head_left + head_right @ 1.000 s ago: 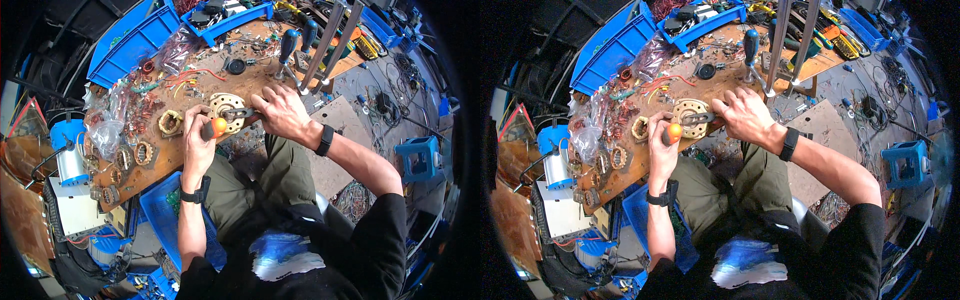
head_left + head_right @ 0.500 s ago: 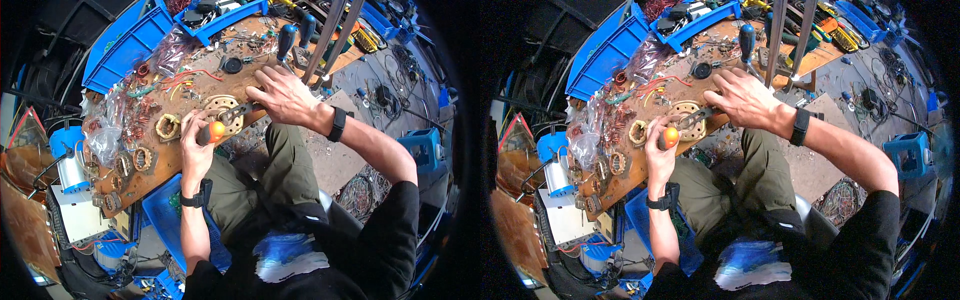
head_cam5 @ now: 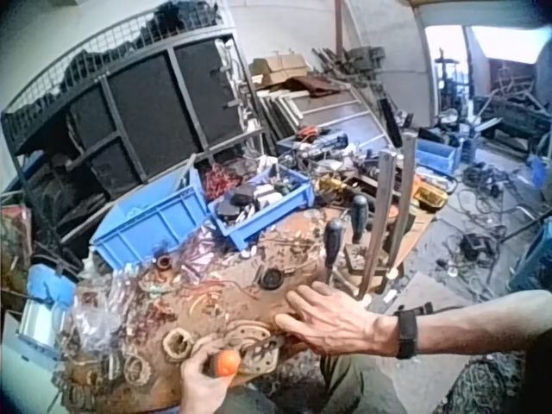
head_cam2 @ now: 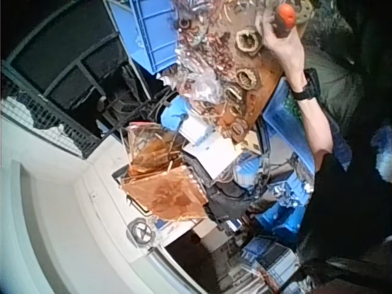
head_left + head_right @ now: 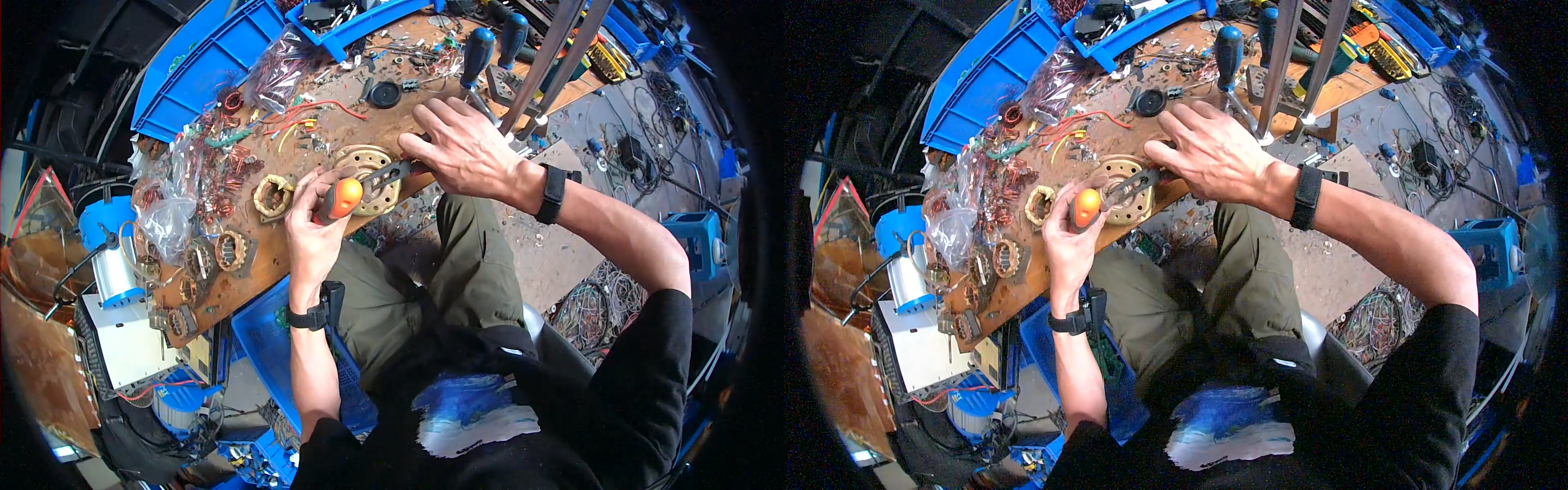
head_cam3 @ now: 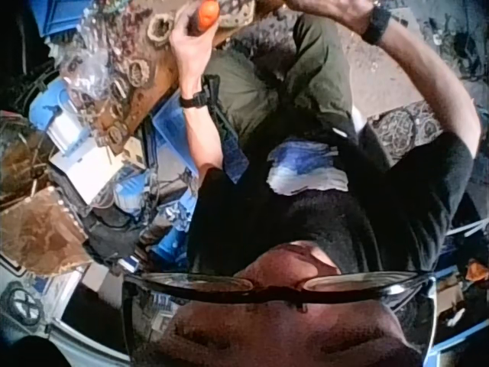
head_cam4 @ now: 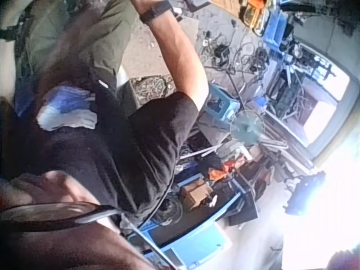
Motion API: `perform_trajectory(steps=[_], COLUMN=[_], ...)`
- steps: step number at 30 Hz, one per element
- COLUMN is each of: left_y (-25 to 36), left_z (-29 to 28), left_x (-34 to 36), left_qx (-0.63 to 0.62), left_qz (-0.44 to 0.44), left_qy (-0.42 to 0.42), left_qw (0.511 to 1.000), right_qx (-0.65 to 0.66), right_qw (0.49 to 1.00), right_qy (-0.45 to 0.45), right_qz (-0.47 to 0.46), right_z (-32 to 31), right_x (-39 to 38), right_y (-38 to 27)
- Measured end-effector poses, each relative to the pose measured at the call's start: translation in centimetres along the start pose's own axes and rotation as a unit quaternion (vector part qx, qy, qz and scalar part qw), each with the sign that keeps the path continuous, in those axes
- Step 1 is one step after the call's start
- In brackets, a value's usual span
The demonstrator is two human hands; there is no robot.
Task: The person is seated at a cluttered workbench, using pliers and a screwdriver to manipulate a brass-colored electrical component. They repeatedly adjust the component, remove a small metal piece, and inspect the internal structure of the device.
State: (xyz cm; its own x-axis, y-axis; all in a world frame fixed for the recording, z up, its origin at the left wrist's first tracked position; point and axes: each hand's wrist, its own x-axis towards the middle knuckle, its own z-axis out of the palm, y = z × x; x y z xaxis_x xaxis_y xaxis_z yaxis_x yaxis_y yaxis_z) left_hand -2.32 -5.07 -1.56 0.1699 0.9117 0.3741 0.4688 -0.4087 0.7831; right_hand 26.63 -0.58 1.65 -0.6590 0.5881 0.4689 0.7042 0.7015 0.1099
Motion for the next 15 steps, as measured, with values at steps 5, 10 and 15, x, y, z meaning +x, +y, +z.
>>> perform_trajectory(steps=[5,10,15], left_y=[-0.1,1.2,1.0], left_z=[-0.3,-0.2,-0.3], left_x=[0.0,0.2,0.3], left_qx=[-0.020,0.004,0.007], left_qz=[-0.028,-0.049,-0.024], left_qy=[0.001,0.003,-0.003], left_qw=[0.999,0.999,1.000], right_qx=[0.000,-0.016,-0.021], right_qw=[1.000,1.000,0.998], right_qy=[-0.004,-0.011,-0.039], right_qz=[-0.007,-0.023,-0.036], right_z=[-0.3,-0.6,-1.0], right_x=[0.6,0.8,1.3], right_y=[-0.4,-0.1,0.1])
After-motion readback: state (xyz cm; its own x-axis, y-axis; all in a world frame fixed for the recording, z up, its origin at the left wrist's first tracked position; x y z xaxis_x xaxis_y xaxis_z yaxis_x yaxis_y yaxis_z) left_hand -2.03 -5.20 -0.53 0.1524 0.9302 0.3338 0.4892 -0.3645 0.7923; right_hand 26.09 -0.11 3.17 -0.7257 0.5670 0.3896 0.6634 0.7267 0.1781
